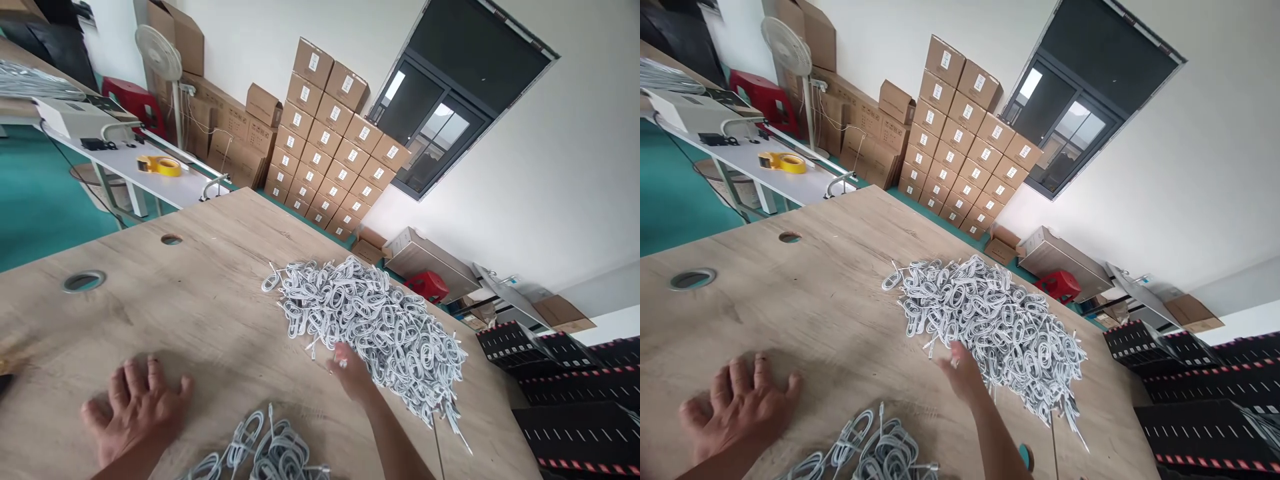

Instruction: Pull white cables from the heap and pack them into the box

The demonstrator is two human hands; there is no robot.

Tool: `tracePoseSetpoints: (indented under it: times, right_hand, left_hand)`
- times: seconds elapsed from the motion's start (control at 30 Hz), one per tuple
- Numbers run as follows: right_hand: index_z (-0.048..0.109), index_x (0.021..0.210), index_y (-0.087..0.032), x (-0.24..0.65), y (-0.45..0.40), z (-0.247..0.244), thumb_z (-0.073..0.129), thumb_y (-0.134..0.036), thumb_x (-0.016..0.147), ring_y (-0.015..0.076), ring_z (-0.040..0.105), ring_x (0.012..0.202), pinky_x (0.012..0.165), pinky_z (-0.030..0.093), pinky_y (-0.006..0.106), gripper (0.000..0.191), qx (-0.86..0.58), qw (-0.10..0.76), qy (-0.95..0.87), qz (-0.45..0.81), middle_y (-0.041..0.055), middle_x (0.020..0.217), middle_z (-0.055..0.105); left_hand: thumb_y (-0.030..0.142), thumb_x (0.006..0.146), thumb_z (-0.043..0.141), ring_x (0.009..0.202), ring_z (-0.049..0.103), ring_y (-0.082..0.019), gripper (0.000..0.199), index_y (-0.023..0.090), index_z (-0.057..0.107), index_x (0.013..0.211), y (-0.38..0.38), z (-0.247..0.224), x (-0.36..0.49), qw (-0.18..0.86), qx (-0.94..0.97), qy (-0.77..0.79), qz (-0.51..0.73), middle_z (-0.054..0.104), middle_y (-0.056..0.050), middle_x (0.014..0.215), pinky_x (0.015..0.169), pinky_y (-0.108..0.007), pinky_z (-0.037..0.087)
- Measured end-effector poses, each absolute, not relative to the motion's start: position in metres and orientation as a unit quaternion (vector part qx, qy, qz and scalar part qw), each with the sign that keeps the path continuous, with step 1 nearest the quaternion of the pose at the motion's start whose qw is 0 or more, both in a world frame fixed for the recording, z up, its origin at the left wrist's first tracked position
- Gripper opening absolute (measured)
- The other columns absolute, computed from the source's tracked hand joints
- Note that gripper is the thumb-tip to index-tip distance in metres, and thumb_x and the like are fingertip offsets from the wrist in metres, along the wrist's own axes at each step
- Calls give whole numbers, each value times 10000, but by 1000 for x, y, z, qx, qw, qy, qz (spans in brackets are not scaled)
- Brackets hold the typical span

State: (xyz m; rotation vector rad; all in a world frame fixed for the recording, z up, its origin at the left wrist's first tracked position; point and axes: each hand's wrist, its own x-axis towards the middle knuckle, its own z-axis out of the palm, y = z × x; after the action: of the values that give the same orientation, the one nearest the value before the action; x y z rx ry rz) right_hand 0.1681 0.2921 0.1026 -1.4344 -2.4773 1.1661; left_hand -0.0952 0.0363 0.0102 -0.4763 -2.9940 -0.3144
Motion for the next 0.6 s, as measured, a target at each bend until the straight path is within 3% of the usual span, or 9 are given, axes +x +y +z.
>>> tracePoseSetpoints:
  times: [0.1,0.17,0.23,0.37,0.5,0.6]
  right_hand:
    - [399,1531,-134,106,324,96,620,-494,869,352,498,1395,1093,433,464,786,-543,61,-800,246,215,1519,503]
    - [422,1510,-111,81,334,89,686,-484,820,386,517,1366,1034,475,467,828,-580,53,-792,183,239,1482,521]
    - [501,1449,-109,75,339,80,708,-415,794,369,590,1278,971,509,425,752,-590,61,-787,166,226,1415,578]
    - [664,1272,-132,100,348,73,633,-281,784,268,710,1010,891,527,336,512,-567,104,-777,252,121,1131,745]
    - [724,1168,-165,140,351,84,607,-286,736,231,715,812,764,526,313,464,-573,158,-748,293,47,907,777]
    - [744,1070,-171,171,333,99,622,-342,726,209,660,666,651,492,308,403,-592,193,-704,342,30,783,754]
  left_hand:
    - [514,938,96,1538,174,-295,757,117,440,1484,36,8,-96,25,-137,-986,-88,330,-180,1633,1198,-565,135]
    - [522,937,101,1550,154,-297,765,117,424,1500,35,8,-96,8,-132,-988,-84,304,-177,1650,1212,-566,116]
    - [522,940,115,1554,151,-305,762,110,416,1506,34,8,-96,-5,-134,-987,-90,297,-185,1653,1222,-574,97]
    - [517,941,205,1555,172,-331,728,103,411,1503,30,6,-98,-19,-144,-982,-122,310,-213,1642,1225,-606,94]
    - [512,914,330,1538,223,-366,703,94,452,1466,30,-2,-102,-4,-146,-979,-144,324,-241,1633,1208,-639,132]
    - [523,917,307,1536,219,-360,712,87,459,1458,32,-4,-103,9,-150,-978,-144,333,-242,1629,1196,-637,143]
